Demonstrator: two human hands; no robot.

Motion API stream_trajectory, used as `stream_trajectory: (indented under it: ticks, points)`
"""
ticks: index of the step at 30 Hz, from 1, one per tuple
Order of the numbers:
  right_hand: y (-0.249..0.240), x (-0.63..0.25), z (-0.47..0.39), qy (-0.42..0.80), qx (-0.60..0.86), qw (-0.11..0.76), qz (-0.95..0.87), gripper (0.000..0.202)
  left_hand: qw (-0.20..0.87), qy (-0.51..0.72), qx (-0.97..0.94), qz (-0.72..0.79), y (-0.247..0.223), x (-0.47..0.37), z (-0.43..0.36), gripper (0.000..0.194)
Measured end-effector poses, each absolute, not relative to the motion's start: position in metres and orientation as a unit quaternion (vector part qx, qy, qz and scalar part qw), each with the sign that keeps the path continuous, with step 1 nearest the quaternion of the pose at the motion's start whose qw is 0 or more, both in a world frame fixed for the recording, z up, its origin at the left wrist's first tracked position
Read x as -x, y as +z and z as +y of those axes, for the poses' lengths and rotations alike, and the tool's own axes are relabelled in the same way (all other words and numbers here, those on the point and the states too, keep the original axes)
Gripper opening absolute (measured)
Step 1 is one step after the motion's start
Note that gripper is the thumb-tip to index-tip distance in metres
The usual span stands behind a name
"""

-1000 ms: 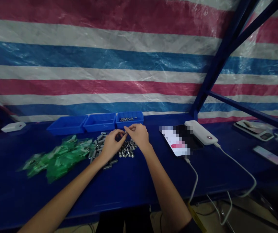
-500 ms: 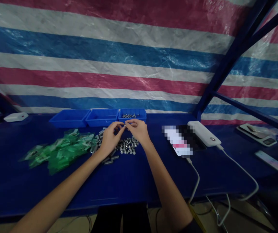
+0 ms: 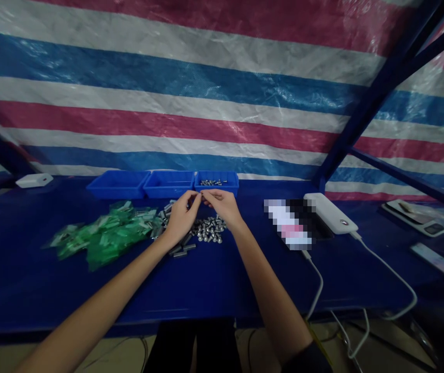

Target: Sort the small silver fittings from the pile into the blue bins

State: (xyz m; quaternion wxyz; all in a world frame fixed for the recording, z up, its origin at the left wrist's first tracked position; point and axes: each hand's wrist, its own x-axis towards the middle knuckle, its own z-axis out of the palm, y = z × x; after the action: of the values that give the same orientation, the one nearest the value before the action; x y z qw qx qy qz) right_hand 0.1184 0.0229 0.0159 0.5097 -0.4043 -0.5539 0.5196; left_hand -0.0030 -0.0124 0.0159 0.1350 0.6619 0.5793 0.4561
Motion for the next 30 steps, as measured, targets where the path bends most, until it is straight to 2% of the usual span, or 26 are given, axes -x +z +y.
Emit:
stream_trajectory:
  ticks: [8, 13, 15, 18, 21, 25, 30]
  points:
    - [0.014, -0.134, 0.031, 0.343, 0.517, 0.519, -0.588, 0.019, 0.140, 0.458, -0.642, 0.599, 0.012, 0.004, -0.011, 0.026]
    - [0.019, -0.134, 0.030, 0.368, 0.458, 0.537, -0.605, 0.044, 0.137, 0.453, -0.645, 0.600, 0.012, 0.005, -0.010, 0.023]
    - [0.021, -0.136, 0.025, 0.341, 0.502, 0.481, -0.633, 0.039, 0.145, 0.444, -0.666, 0.582, 0.011, 0.006, -0.009, 0.021]
    - [0.025, -0.140, 0.014, 0.278, 0.589, 0.340, -0.678, 0.021, 0.141, 0.393, -0.729, 0.542, 0.010, 0.005, -0.010, 0.017]
    - [0.027, -0.142, 0.008, 0.247, 0.639, 0.237, -0.689, 0.016, 0.082, 0.310, -0.783, 0.533, 0.008, 0.002, -0.013, 0.013]
    - [0.026, -0.140, 0.009, 0.247, 0.662, 0.186, -0.683, 0.024, 0.011, 0.228, -0.807, 0.545, 0.006, 0.001, -0.015, 0.012]
    - [0.022, -0.138, 0.011, 0.246, 0.651, 0.176, -0.696, 0.021, 0.021, 0.221, -0.799, 0.559, 0.006, 0.002, -0.014, 0.014]
